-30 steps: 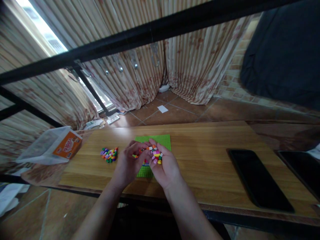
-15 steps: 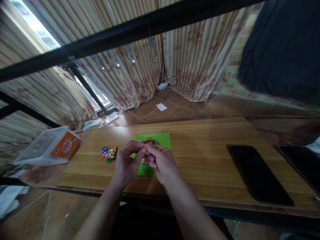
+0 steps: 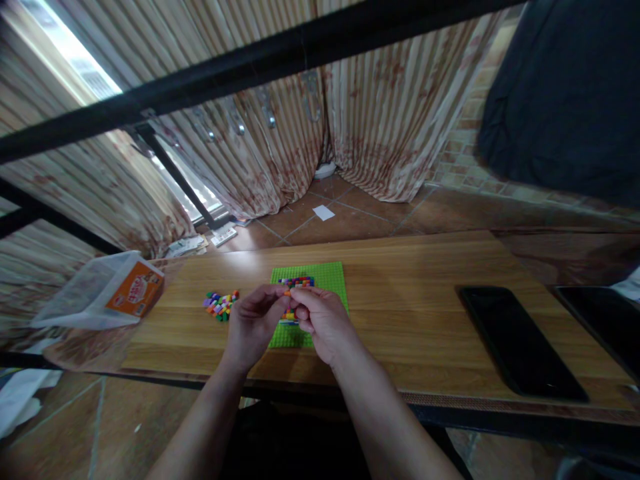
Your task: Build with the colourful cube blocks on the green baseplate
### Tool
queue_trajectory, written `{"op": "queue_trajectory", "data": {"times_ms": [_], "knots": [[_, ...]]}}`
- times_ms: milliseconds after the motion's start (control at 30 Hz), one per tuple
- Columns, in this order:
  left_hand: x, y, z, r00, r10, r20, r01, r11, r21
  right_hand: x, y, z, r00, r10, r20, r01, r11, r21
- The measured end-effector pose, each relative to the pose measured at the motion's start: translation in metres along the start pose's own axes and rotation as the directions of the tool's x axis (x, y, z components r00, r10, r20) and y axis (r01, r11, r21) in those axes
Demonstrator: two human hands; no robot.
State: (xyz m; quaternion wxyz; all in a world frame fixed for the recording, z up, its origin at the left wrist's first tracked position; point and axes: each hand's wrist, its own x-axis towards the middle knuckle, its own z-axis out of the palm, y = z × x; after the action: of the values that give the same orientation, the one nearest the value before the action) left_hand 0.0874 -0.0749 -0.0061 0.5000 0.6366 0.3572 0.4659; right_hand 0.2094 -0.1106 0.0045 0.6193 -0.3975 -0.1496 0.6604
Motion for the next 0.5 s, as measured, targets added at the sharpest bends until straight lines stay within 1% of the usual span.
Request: {"op": "queue_trajectory", "data": {"times_ms": [100,200,300,367,433,500], "knots": [[-0.002,-0.004,-0.005,0.993,0.113,0.014,-0.113,0.965,0.234,0.001,0.003,0.003,1.0,-0.009,0.002,0.009,0.998,-0.054],[-0.002,-0.004,-0.012,0.981,0.18,0.067,-0.192,0.907,0.374,0.002,0.005,0.005,1.0,-0.007,0.003,0.007,0.997,-0.073],[-0.001,0.0,-0.018,0.969,0.214,0.12,-0.245,0.877,0.412,0.002,0.006,0.007,1.0,0.011,0.009,-0.01,0.997,-0.071],[-0.001,0.002,-0.021,0.967,0.206,0.148,-0.25,0.873,0.418,0.002,0.007,0.008,1.0,0.019,0.018,-0.018,0.998,-0.067],[-0.001,0.006,-0.022,0.974,0.179,0.137,-0.221,0.879,0.422,0.002,0.008,0.009,0.999,0.024,0.024,-0.022,0.998,-0.062],[-0.002,0.009,-0.021,0.986,0.148,0.079,-0.168,0.896,0.412,0.001,0.009,0.011,0.999,0.032,0.032,-0.03,0.998,-0.056]]}}
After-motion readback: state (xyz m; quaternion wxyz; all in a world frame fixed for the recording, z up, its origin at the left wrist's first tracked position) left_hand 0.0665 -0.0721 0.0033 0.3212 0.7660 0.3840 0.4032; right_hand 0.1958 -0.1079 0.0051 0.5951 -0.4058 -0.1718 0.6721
